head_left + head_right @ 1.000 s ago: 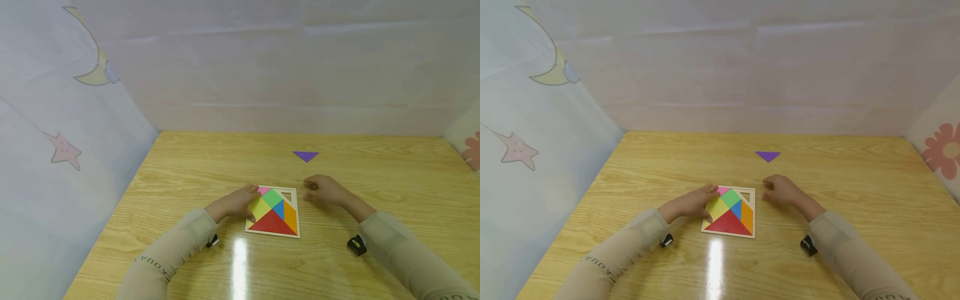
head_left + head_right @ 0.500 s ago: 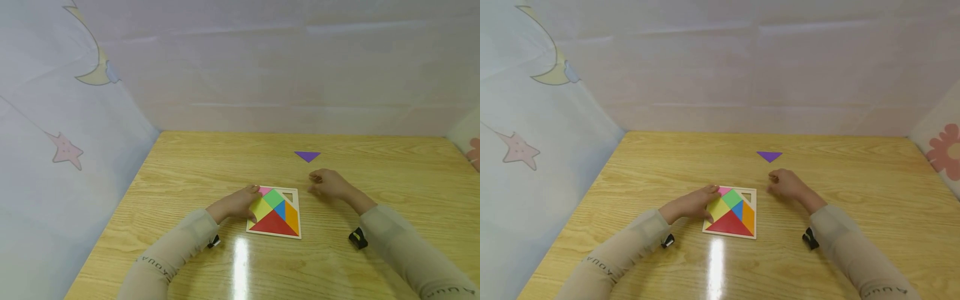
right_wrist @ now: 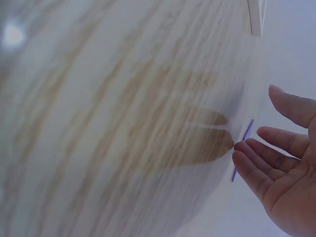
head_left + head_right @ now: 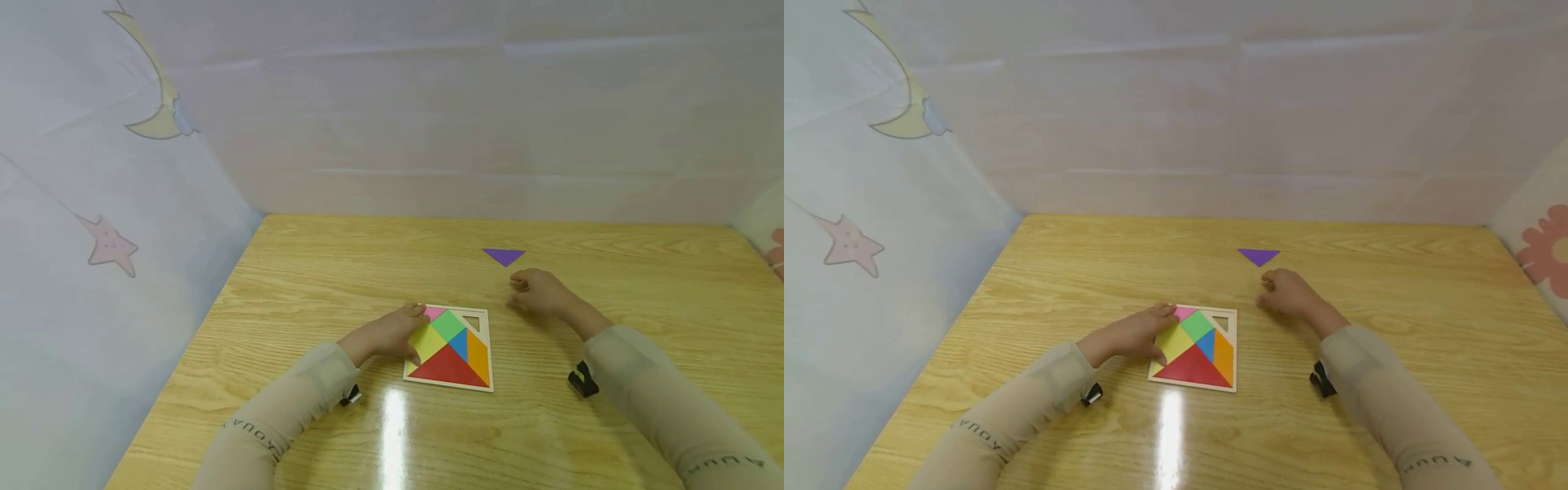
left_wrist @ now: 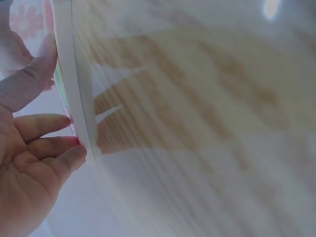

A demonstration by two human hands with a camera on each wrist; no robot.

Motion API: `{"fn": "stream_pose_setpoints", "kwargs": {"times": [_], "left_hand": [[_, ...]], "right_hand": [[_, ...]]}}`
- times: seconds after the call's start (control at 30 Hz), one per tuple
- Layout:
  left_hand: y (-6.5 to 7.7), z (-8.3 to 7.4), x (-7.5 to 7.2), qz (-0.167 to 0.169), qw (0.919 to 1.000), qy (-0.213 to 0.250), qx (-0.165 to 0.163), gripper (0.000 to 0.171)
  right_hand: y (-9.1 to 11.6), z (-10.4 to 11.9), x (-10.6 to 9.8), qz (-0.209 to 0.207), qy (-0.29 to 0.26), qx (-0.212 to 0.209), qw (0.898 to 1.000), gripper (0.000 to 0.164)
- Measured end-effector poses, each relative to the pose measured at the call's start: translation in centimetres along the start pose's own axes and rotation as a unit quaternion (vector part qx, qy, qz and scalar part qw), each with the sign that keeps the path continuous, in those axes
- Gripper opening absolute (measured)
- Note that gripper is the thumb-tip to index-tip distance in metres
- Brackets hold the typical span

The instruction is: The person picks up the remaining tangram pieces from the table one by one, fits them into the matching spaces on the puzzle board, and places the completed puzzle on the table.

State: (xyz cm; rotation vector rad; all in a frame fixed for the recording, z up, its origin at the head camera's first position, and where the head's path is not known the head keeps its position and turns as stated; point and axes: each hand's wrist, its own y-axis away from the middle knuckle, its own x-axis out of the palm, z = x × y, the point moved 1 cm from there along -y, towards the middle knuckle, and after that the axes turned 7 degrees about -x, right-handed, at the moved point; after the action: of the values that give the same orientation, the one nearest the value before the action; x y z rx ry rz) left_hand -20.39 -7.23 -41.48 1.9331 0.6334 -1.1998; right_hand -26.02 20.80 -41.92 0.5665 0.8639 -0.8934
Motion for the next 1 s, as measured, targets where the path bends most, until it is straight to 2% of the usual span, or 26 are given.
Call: {"fn": "stream_pose_setpoints", "kwargs": {"times": [0.4,0.73,0.93,1.0], "left_hand": [[0.1,0.0,0.0,0.003,1.0000,0.001,-0.002,0.074],[0.3,0.0,-0.1,0.002,1.0000,-0.002,0.000,0.074],[0.3,0.1,-0.2,-0.001,1.0000,-0.003,0.001,0.075],[0.3,0.1,-0.1,-0.002,1.0000,-0.002,-0.001,0.075]], "right_hand": [[-1.2,-0.3,-0.5,0.001,0.016,-0.013,1.000,0.052],[-2.1,-0.7,-0.6,-0.003,0.016,-0.017,1.000,0.045],[-3.0,-0.6,-0.3,-0.032,0.028,-0.026,0.999,0.017],[-3.3,-0.6,-0.1,-0.040,0.043,-0.034,0.998,0.016]]}}
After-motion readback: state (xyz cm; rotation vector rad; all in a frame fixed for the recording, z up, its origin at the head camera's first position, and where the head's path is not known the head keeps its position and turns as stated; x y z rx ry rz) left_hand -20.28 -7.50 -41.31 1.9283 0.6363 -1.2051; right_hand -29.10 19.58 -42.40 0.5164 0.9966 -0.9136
